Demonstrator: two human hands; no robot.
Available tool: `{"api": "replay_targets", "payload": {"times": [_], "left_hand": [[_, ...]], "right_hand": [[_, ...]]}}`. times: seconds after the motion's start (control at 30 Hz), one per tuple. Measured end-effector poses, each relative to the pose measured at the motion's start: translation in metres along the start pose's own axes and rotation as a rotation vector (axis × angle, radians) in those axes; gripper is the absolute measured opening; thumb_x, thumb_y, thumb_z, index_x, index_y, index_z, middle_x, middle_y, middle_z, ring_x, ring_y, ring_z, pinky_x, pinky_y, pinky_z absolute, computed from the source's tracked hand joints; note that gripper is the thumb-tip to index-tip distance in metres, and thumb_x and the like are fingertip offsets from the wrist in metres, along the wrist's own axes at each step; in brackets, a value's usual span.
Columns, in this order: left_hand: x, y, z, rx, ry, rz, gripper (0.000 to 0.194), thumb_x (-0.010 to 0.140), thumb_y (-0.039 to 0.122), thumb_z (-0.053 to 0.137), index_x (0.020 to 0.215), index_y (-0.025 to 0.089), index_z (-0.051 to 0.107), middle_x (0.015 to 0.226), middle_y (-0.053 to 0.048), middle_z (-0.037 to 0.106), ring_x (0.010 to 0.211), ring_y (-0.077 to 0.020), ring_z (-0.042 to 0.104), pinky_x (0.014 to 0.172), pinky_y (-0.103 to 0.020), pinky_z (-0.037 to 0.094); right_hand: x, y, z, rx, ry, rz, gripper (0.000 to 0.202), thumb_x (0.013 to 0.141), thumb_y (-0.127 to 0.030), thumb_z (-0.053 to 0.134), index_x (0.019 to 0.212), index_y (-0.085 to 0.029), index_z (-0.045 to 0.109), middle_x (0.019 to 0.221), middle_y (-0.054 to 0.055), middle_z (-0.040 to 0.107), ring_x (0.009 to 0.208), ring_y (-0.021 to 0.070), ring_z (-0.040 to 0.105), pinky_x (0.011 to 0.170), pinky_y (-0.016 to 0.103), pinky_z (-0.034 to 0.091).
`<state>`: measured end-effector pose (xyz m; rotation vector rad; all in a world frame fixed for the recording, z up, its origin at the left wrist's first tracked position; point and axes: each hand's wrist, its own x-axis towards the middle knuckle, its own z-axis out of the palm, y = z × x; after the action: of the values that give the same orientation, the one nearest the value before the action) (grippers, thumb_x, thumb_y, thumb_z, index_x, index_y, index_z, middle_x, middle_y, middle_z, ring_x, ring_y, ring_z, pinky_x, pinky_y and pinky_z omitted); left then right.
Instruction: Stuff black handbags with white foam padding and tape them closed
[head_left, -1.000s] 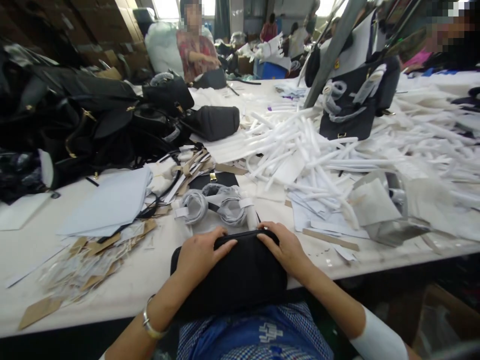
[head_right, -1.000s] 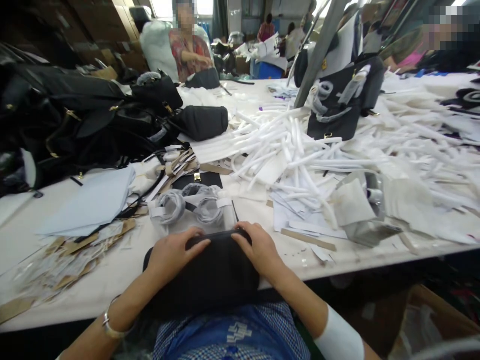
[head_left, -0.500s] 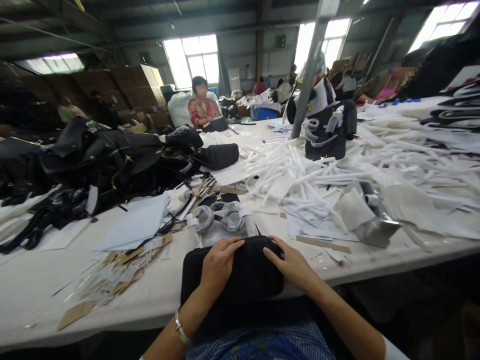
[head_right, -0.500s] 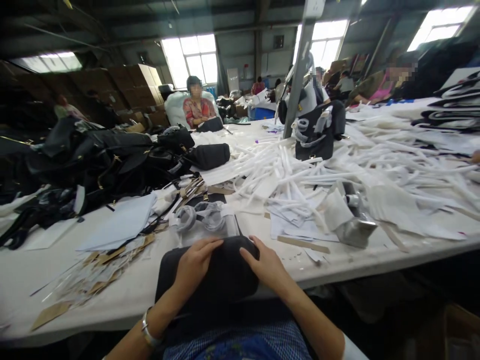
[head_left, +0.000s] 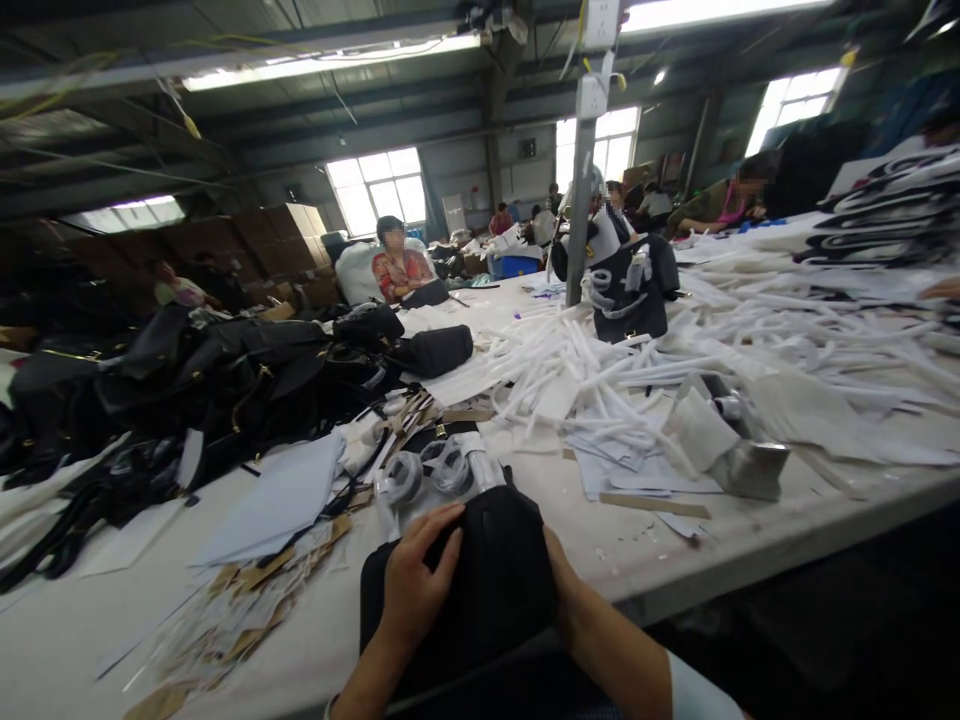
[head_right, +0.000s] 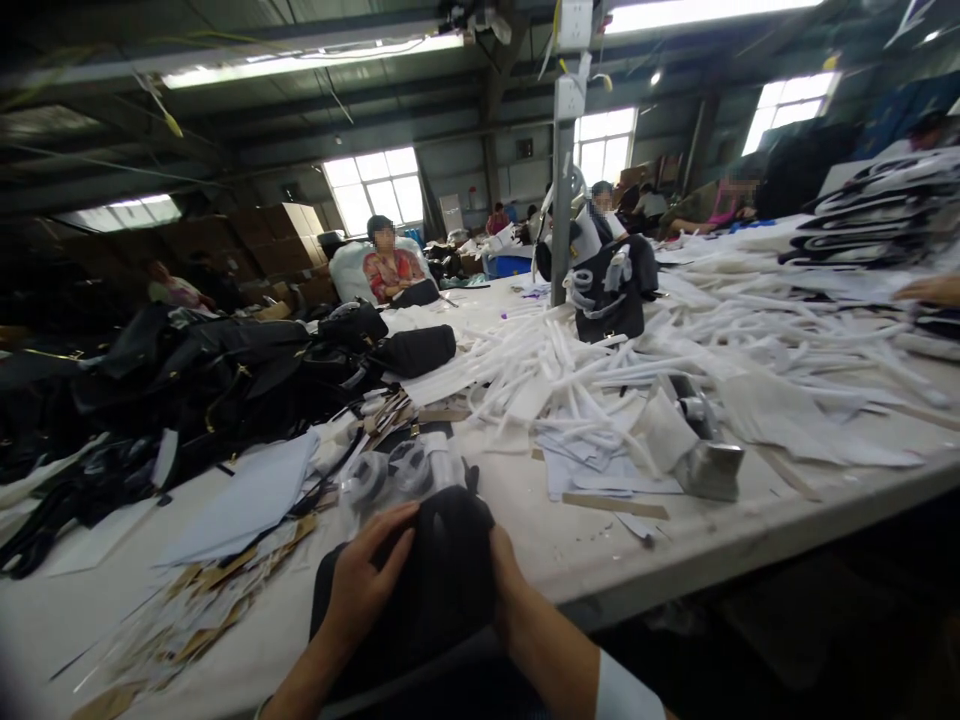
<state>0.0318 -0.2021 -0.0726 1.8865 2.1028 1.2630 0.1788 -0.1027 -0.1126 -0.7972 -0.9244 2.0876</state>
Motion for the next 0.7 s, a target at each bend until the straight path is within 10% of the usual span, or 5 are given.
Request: {"api": "replay_targets", "payload": {"times": [0.23, 0.43, 0.7], "left_hand": [[-0.004, 0.005, 0.001, 0.001, -0.02, 0.018, 0.027, 0.095, 0.031, 0.054, 0.118, 0.025, 0.067, 0.121, -0.006, 0.069, 0.117, -0.0227, 0.064, 0.103, -0.043, 0.051], [-0.004, 0.01, -0.001, -0.01, -0.024, -0.006, 0.03, 0.095, 0.035, 0.054, 0.122, 0.025, 0.064, 0.125, -0.007, 0.066, 0.12, -0.0244, 0.061, 0.105, -0.044, 0.049], [-0.007, 0.038, 0.002, -0.163, 0.32, -0.099, 0.046, 0.102, 0.035, 0.037, 0.147, 0.025, 0.032, 0.142, -0.013, 0.051, 0.134, -0.0274, 0.049, 0.108, -0.049, 0.046]], "right_hand": [[-0.03, -0.016, -0.017, -0.046, 0.072, -0.106, 0.04, 0.069, -0.046, 0.078, 0.098, -0.022, 0.069, 0.093, 0.003, 0.074, 0.099, 0.0262, 0.066, 0.095, 0.041, 0.05], [-0.045, -0.029, 0.006, 0.23, -0.155, 0.304, 0.038, 0.083, -0.047, 0.057, 0.091, -0.014, 0.073, 0.087, 0.012, 0.076, 0.096, 0.029, 0.071, 0.088, 0.044, 0.056], [-0.061, -0.069, 0.061, 0.071, -0.314, -0.131, 0.067, 0.093, -0.07, 0.039, 0.128, -0.019, 0.065, 0.132, 0.007, 0.065, 0.131, 0.0284, 0.052, 0.114, 0.044, 0.036]]}}
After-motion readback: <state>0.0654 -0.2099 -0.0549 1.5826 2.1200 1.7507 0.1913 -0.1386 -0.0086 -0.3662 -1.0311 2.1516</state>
